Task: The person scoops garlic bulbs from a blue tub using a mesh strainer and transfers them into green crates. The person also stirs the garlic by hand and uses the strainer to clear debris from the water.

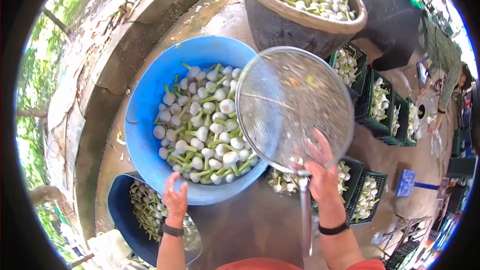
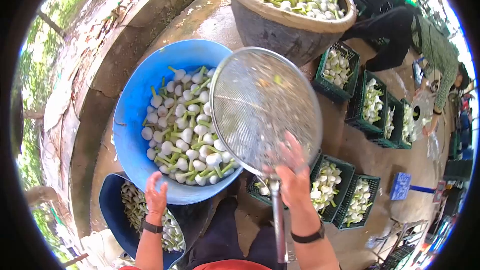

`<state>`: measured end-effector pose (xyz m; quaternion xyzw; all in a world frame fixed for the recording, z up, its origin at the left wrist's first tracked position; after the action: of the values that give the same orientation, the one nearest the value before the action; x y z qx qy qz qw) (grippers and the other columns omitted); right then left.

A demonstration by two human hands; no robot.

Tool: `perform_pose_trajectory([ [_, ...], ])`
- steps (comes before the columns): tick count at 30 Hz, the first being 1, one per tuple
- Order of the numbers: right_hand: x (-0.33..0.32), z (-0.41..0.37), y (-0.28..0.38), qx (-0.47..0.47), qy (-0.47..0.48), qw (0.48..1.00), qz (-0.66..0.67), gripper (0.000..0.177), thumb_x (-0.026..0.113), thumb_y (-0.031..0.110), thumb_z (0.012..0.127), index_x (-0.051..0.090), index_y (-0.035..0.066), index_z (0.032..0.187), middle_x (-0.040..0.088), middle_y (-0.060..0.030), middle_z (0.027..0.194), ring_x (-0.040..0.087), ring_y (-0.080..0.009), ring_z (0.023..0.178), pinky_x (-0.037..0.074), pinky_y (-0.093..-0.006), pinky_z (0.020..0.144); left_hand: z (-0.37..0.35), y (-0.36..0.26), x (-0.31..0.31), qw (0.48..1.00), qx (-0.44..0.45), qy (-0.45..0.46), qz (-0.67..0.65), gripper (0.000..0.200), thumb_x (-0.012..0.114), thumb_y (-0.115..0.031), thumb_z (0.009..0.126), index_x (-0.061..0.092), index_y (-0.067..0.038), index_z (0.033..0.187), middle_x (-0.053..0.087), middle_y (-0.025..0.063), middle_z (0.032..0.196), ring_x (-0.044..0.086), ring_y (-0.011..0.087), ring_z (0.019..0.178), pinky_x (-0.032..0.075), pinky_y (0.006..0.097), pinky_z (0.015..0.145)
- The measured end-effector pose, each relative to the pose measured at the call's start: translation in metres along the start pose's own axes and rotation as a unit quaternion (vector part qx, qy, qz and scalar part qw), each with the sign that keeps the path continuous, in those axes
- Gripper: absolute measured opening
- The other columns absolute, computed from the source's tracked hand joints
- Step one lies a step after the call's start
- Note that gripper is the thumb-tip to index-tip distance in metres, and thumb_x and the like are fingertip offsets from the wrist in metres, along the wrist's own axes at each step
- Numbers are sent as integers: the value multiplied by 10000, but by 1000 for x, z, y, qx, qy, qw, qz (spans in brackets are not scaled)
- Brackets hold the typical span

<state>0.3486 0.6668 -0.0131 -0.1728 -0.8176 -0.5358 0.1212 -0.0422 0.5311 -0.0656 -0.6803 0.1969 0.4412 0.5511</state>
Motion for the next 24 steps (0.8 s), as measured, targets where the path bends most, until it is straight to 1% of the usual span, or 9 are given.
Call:
perform_pose_trajectory([
  [3,65,48,-9,1,16,991,-130,735,432,-85,700,299,44,1411,377,-209,1376,476,-281,1206,500,-335,864,23,41,-49,975,70,-162,136,506,651,-116,761,492,3,1227,543,152,1216,459,340,1181,325,411,1024],
  [5,84,87,-35,-2,34,974,-225,713,433,-71,713,301,34,1406,415,-202,1359,470,-260,1221,476,-325,905,55,62,-84,965,24,-191,179,623,663,-147,750,418,-2,1304,484,184,1282,404,350,1238,270,425,1061],
  [7,80,130,-60,-48,-40,888,-456,661,461,-30,734,327,12,1380,479,-195,1310,460,-257,1239,394,-319,1004,84,104,-101,963,-18,-210,167,697,677,-157,741,364,-3,1345,436,218,1316,397,349,1246,269,445,1063],
  [12,109,159,-94,-47,-82,757,-646,630,508,1,739,365,9,1353,484,-196,1313,444,-313,1246,349,-351,1043,156,223,-81,978,-108,-170,57,658,667,-193,771,386,-4,1335,460,232,1299,445,343,1212,348,412,1022],
  [14,106,168,-112,0,-90,751,-654,619,500,-1,741,390,32,1349,489,-197,1309,461,-325,1228,350,-350,1043,170,223,-68,947,-299,-10,118,527,640,-235,795,492,-16,1251,570,208,1179,549,343,1091,430,427,925],
  [15,98,178,-125,3,-87,746,-660,619,500,-1,741,390,32,1349,489,-197,1309,461,-325,1228,350,-350,1043,170,224,-61,945,-306,-6,115,527,640,-235,795,492,-16,1251,570,208,1179,549,343,1091,430,427,925],
  [18,78,204,-160,-9,-43,776,-629,641,412,-112,739,394,43,1361,539,-161,1249,573,-275,1069,487,-369,889,174,217,-60,935,-286,-31,210,423,616,-259,807,569,-20,1153,633,180,1069,606,351,974,467,456,842],
  [20,71,208,-201,165,-27,855,-491,664,398,-145,728,411,66,1357,583,-140,1115,594,-265,870,538,-404,675,170,214,-64,941,-288,-54,172,382,619,-208,803,578,-13,1129,623,200,1075,600,368,977,467,451,836],
  [24,79,202,-258,256,-69,887,-379,694,416,-145,714,417,104,1361,586,-117,955,553,-251,720,508,-426,552,171,194,-69,967,-140,-161,138,384,603,-82,798,555,20,1166,613,239,1064,599,384,960,462,441,846],
])
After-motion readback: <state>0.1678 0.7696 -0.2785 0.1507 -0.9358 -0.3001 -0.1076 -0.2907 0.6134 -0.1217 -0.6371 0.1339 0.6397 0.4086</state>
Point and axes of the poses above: each hand's wrist, its own z-axis towards the middle knuckle, its own x-axis out of the palm, y = z × x, the point moved 9 cm from there along z, towards the middle knuckle
